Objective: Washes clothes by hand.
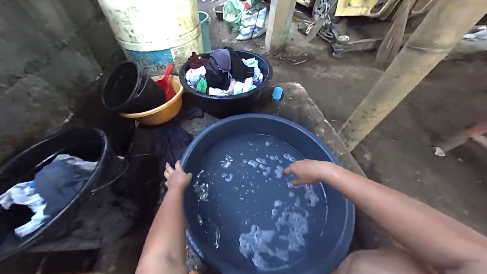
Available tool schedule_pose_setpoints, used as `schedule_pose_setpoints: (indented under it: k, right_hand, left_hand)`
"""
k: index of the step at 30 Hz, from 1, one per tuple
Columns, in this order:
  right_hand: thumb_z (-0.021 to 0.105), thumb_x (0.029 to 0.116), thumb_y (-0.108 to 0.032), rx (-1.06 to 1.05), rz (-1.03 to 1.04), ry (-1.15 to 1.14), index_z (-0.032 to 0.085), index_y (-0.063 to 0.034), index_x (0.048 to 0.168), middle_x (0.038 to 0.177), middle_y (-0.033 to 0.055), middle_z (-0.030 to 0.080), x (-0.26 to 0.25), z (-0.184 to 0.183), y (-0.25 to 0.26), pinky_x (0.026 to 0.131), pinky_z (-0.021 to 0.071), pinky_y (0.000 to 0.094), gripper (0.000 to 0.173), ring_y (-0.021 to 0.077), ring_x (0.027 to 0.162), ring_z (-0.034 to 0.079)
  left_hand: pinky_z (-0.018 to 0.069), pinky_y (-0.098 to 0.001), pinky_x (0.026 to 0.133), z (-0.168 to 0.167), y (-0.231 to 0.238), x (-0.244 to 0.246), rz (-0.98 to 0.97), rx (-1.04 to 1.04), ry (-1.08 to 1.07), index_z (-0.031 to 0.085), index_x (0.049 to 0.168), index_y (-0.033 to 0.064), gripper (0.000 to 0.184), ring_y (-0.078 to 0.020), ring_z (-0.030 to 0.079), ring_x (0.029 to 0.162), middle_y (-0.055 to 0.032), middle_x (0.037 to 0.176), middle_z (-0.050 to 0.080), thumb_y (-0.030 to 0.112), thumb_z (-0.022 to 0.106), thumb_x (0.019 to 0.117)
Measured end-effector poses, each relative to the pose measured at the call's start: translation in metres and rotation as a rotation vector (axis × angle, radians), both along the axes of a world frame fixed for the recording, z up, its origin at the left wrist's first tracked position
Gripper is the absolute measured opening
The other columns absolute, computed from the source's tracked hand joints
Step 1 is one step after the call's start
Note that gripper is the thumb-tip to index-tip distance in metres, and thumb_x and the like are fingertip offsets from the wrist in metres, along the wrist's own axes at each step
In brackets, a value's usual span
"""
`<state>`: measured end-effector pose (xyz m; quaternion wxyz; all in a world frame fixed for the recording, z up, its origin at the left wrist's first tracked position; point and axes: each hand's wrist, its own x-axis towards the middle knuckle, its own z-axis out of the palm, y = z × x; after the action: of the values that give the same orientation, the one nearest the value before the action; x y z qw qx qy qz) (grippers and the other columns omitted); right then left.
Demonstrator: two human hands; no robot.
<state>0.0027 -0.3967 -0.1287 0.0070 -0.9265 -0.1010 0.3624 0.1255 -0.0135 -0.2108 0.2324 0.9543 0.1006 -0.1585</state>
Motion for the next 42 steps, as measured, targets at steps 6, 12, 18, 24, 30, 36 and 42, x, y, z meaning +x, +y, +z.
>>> schedule_pose_setpoints:
  k: [6, 12, 18, 24, 30, 36, 42]
  right_hand:
    - [0.065, 0.1017, -0.027, 0.027, -0.109, -0.359, 0.059, -0.0140, 0.145, 0.150, 0.0268, 0.049, 0.155, -0.011, -0.028, 0.108, 0.0410, 0.0663, 0.045, 0.0479, 0.135, 0.050]
    - [0.079, 0.0892, -0.030, 0.070, -0.128, -0.825, 0.052, -0.0238, 0.152, 0.157, 0.0359, 0.035, 0.334, -0.021, -0.040, 0.108, 0.0310, 0.0763, 0.068, 0.0593, 0.144, 0.032]
    - [0.080, 0.0833, -0.052, 0.140, -0.444, -0.921, 0.027, -0.0324, 0.164, 0.167, 0.0317, 0.013, 0.442, -0.002, -0.004, 0.111, 0.0143, 0.0832, 0.099, 0.0588, 0.152, 0.011]
    - [0.073, 0.0733, -0.078, 0.229, -0.812, -0.847, -0.001, -0.0363, 0.166, 0.170, 0.0272, -0.006, 0.515, -0.008, 0.018, 0.109, 0.0210, 0.0809, 0.126, 0.0571, 0.153, 0.005]
    - [0.083, 0.0737, -0.057, 0.314, -0.865, -0.896, 0.029, -0.0190, 0.163, 0.165, 0.0344, 0.013, 0.547, -0.043, 0.023, 0.116, 0.0289, 0.0636, 0.111, 0.0541, 0.149, 0.023]
    - [0.073, 0.0865, -0.024, 0.359, -0.747, -0.952, 0.048, -0.0062, 0.150, 0.149, 0.0313, 0.047, 0.530, -0.032, 0.018, 0.106, 0.0439, 0.0618, 0.071, 0.0464, 0.134, 0.052]
    - [0.069, 0.0848, -0.012, 0.897, -0.595, -0.984, 0.049, -0.0026, 0.145, 0.138, 0.0133, 0.061, 0.451, 0.012, -0.013, 0.108, 0.0493, 0.0372, 0.064, 0.0160, 0.128, 0.059]
  left_hand:
    - [0.0286, -0.0730, 0.113, -0.051, -0.006, 0.093, -0.127, 0.045, 0.041, 0.027, 0.164, 0.0218, 0.088, -0.0472, 0.020, 0.153, -0.0238, 0.168, 0.017, 0.047, 0.073, 0.0927]
    - [0.0314, -0.0722, 0.111, -0.073, -0.003, 0.120, -0.163, -0.009, -0.005, 0.035, 0.161, 0.0207, 0.066, -0.0428, 0.037, 0.147, -0.0190, 0.160, 0.039, 0.041, 0.061, 0.1026]
    - [0.0211, -0.0733, 0.115, -0.068, -0.005, 0.124, -0.179, 0.083, 0.022, 0.042, 0.157, 0.0212, 0.060, -0.0394, 0.036, 0.149, -0.0152, 0.159, 0.043, 0.043, 0.057, 0.1041]
    - [0.0161, -0.0732, 0.117, -0.069, -0.005, 0.130, -0.177, 0.116, 0.052, 0.043, 0.156, 0.0240, 0.058, -0.0375, 0.034, 0.151, -0.0121, 0.160, 0.042, 0.047, 0.056, 0.1039]
    - [0.0170, -0.0727, 0.116, -0.079, -0.002, 0.131, -0.176, 0.122, 0.047, 0.046, 0.155, 0.0248, 0.057, -0.0368, 0.034, 0.150, -0.0123, 0.159, 0.044, 0.048, 0.056, 0.1037]
    - [0.0145, -0.0708, 0.119, -0.081, -0.001, 0.132, -0.187, 0.148, 0.067, 0.043, 0.156, 0.0275, 0.058, -0.0333, 0.031, 0.153, -0.0087, 0.160, 0.043, 0.051, 0.053, 0.1044]
    - [0.0155, -0.0745, 0.116, -0.083, 0.000, 0.129, -0.181, 0.145, -0.018, 0.047, 0.155, 0.0258, 0.056, -0.0374, 0.033, 0.151, -0.0112, 0.157, 0.046, 0.047, 0.057, 0.1034]
